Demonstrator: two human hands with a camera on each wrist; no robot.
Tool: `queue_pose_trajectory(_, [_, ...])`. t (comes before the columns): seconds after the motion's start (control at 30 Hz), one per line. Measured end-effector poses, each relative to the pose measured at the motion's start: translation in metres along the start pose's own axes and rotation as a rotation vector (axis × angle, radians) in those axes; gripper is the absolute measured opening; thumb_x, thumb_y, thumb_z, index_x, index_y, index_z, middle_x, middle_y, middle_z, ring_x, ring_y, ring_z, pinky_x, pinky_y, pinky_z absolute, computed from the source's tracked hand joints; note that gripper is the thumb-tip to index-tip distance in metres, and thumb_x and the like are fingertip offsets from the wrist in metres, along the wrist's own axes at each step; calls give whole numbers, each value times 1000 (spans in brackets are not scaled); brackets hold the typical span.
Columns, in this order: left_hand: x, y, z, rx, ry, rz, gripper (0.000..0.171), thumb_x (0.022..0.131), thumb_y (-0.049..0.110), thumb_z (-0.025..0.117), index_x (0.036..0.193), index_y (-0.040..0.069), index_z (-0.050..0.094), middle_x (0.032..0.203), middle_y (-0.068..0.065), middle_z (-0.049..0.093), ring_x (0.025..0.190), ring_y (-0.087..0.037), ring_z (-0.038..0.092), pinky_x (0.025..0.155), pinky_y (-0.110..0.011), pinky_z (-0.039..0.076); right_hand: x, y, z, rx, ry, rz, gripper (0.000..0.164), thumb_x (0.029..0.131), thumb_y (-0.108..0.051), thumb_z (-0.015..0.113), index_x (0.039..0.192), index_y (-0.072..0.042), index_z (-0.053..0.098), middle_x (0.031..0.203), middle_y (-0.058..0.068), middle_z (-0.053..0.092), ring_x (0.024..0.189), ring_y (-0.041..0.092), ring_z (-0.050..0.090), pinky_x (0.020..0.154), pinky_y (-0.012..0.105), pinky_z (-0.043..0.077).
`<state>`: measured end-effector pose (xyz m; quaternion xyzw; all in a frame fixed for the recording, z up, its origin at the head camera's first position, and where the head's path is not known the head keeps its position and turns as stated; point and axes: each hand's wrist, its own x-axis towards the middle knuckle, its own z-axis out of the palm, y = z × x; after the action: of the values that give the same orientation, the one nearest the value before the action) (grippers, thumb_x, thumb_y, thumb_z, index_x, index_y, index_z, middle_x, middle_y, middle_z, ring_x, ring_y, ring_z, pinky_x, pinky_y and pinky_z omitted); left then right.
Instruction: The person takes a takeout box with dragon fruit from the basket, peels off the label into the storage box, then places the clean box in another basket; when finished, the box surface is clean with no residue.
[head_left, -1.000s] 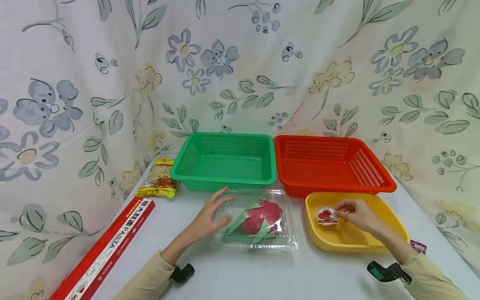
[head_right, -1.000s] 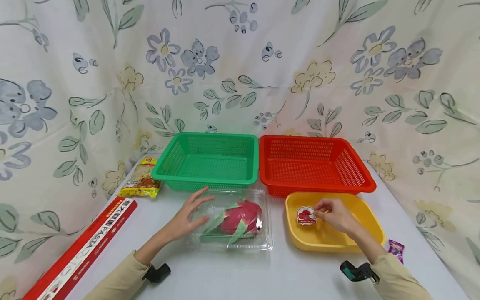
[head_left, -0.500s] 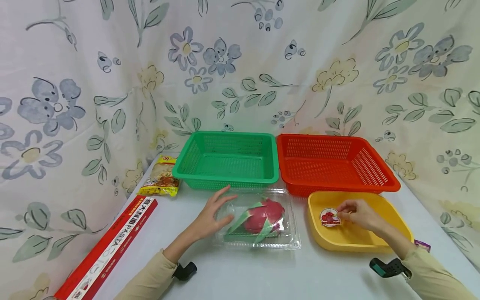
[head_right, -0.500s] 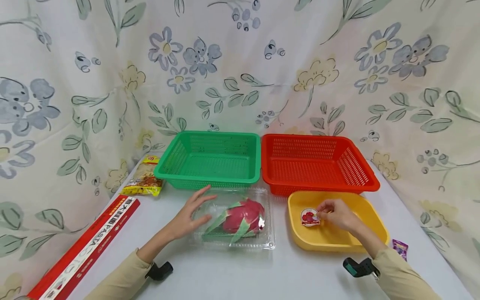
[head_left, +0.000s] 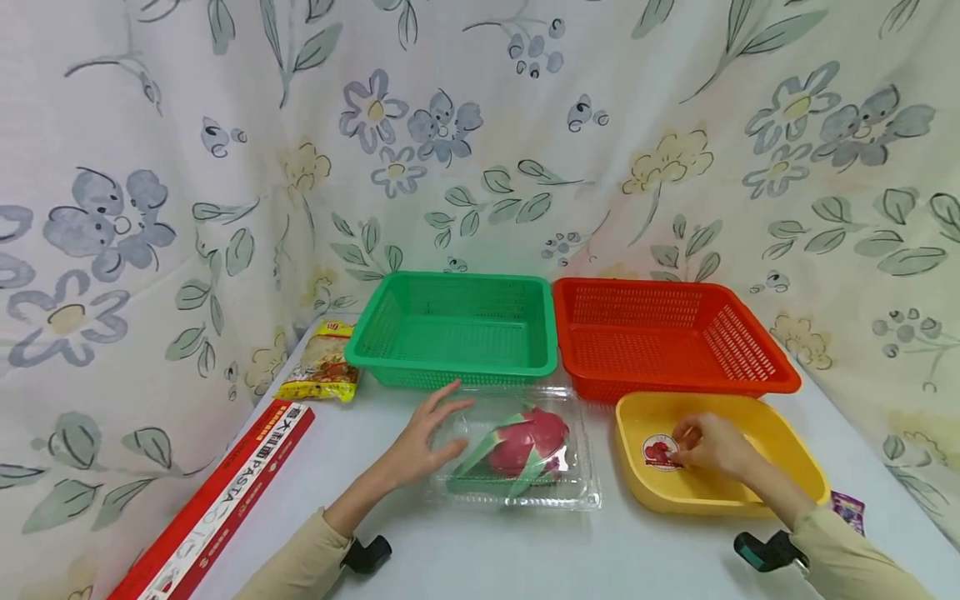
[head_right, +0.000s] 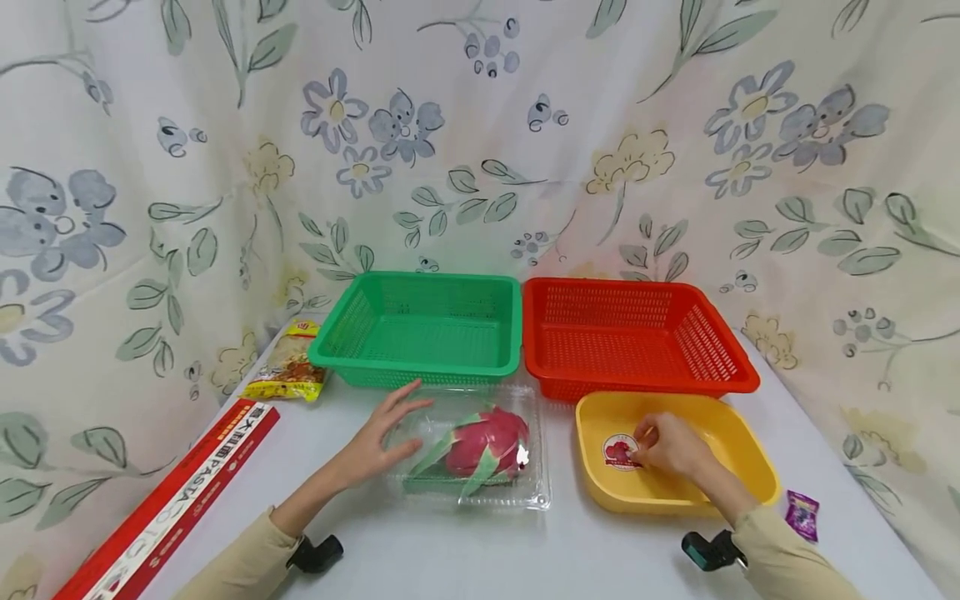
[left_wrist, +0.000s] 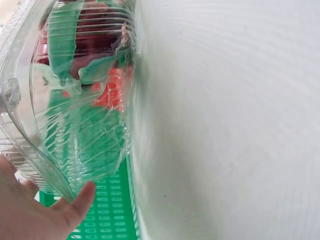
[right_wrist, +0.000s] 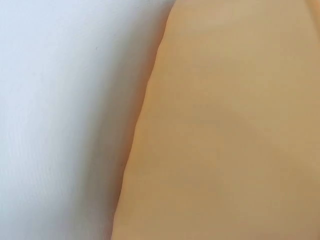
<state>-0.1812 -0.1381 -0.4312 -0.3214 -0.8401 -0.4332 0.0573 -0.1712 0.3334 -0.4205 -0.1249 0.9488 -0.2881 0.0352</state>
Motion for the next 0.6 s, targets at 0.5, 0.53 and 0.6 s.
queue_pose_trajectory(0.5, [-6, -1, 1, 15, -26, 10, 54, 92, 19, 64, 144, 13, 49, 161, -13, 20, 145, -42, 20, 101, -75, 25, -15, -49, -7, 106, 149, -49, 17, 91, -15, 70, 100, -1, 72, 84, 4, 69, 69, 12, 61, 60, 23, 51])
queue_pose_trajectory(0.53, [-4, -2, 0, 17, -34, 12, 54, 93, 19, 63, 144, 13, 49, 161, -14, 20, 145, -42, 19, 101, -75, 25, -15, -58, -7, 143, 136, -38, 21, 93, -17, 68, 104, 0, 71, 87, 6, 70, 70, 13, 63, 61, 23, 52])
queue_pose_trajectory(0.6, [-2, -3, -1, 15, -56, 11, 54, 94, 20, 62, 146, 14, 47, 162, -15, 18, 145, -43, 18, 101, -75, 25, -15, -77, -5, 243, 98, 4, 30, 95, -21, 66, 113, 2, 67, 94, 11, 71, 74, 18, 67, 63, 26, 55])
